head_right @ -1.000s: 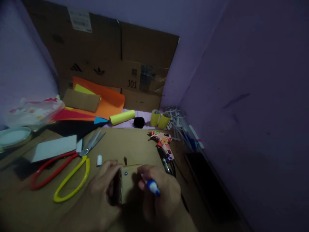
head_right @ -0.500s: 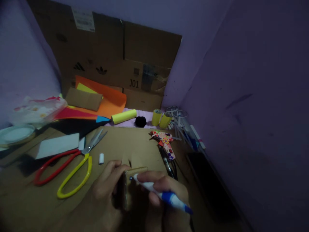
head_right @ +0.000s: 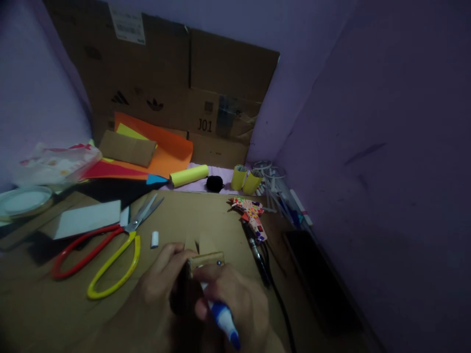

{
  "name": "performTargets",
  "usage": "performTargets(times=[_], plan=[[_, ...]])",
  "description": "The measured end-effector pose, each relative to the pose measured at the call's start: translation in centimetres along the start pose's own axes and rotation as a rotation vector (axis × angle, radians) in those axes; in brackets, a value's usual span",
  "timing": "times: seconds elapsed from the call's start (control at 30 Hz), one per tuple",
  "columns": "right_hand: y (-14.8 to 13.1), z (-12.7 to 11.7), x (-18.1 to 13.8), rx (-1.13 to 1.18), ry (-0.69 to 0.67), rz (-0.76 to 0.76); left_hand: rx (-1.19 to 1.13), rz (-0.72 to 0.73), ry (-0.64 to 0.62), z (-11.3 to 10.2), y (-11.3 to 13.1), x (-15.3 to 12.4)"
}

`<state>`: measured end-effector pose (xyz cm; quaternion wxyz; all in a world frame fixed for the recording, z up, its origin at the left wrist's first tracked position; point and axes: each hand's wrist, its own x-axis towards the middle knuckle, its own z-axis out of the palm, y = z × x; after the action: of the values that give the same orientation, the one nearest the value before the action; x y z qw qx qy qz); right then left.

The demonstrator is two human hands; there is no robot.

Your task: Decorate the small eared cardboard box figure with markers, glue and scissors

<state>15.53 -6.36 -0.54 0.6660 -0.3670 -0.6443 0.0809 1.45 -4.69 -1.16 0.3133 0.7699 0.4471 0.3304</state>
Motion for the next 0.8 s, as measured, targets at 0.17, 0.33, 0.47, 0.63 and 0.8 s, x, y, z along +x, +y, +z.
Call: performTargets(times=[0.17, 0.33, 0.47, 0.63, 0.8], plan=[[0.1, -0.3, 0.1, 0.001, -0.127, -0.060, 0.007, 0.029, 0.006, 0.0, -0.3, 0.0], [0.4, -1.5, 2.0, 0.135, -0.031, 0.243, -0.063, -0.046, -0.038, -0.6, 0.5, 0.8], [0.7, -2.9, 4.5, 0.187, 0.273, 0.667, -0.016, -0.061, -0.004, -1.0, 0.7, 1.3], [0.7, -3.8, 5.6, 0.258, 0.287, 0.721, -0.005, -0.023, -0.021, -1.2, 0.6, 1.2], [0.5, -3.9, 5.0, 0.512, 0.136, 0.602, 0.023, -0.025, 0.012, -1.4, 0.4, 1.3]])
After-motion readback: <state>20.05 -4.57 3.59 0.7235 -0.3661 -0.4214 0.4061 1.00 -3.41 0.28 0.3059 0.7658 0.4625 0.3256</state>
